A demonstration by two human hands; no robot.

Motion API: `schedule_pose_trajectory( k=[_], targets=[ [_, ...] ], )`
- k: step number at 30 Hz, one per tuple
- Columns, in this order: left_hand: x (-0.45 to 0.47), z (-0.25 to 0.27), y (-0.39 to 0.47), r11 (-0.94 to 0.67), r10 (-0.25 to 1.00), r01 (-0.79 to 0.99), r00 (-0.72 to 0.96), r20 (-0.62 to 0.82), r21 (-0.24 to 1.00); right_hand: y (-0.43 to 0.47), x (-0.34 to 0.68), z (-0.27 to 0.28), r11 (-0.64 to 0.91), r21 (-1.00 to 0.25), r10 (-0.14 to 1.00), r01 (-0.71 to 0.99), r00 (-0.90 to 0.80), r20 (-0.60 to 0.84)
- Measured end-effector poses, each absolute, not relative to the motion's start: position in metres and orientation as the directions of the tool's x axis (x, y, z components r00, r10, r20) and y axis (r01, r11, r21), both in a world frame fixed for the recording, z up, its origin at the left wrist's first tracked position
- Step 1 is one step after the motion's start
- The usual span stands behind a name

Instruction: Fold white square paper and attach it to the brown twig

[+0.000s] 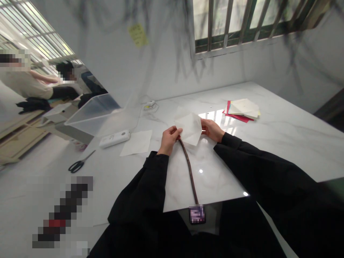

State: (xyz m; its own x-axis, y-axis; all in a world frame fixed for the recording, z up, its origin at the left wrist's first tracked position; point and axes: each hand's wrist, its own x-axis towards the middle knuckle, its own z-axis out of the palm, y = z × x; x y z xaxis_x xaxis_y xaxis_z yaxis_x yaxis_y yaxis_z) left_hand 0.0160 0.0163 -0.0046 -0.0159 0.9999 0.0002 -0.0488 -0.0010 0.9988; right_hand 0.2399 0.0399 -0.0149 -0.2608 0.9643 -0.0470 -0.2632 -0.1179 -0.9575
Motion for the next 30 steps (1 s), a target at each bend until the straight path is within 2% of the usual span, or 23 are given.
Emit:
schedule_pose_trajectory(
  k=[6, 16, 21, 30],
  targets=[
    [0.0174, -0.0069, 0.0165, 0.001, 0.998, -0.065, 0.057, 0.003, 0.998, 0.0399, 0.2364, -0.023, 0.028, -0.995, 0.956, -0.097, -0.29, 0.055],
    [0.0189, -0.0091, 0.016, -0.05, 0.994, 0.013, 0.099, 0.048, 0.999, 0.0379, 0.2347, -0.0222, -0.028, -0.972, 0.948, -0.232, -0.316, 0.048],
    [0.0218, -0.0083, 0.0146, -0.047, 0.993, 0.032, 0.11, 0.043, 0.998, 0.0357, 0.236, -0.018, -0.026, -0.992, 0.949, -0.127, -0.315, 0.015],
    [0.0252, -0.0102, 0.0134, -0.064, 0.988, 0.019, 0.139, 0.06, 0.998, 0.037, 0.2371, -0.0182, 0.059, -0.998, 0.957, -0.024, -0.285, 0.063]
  ],
)
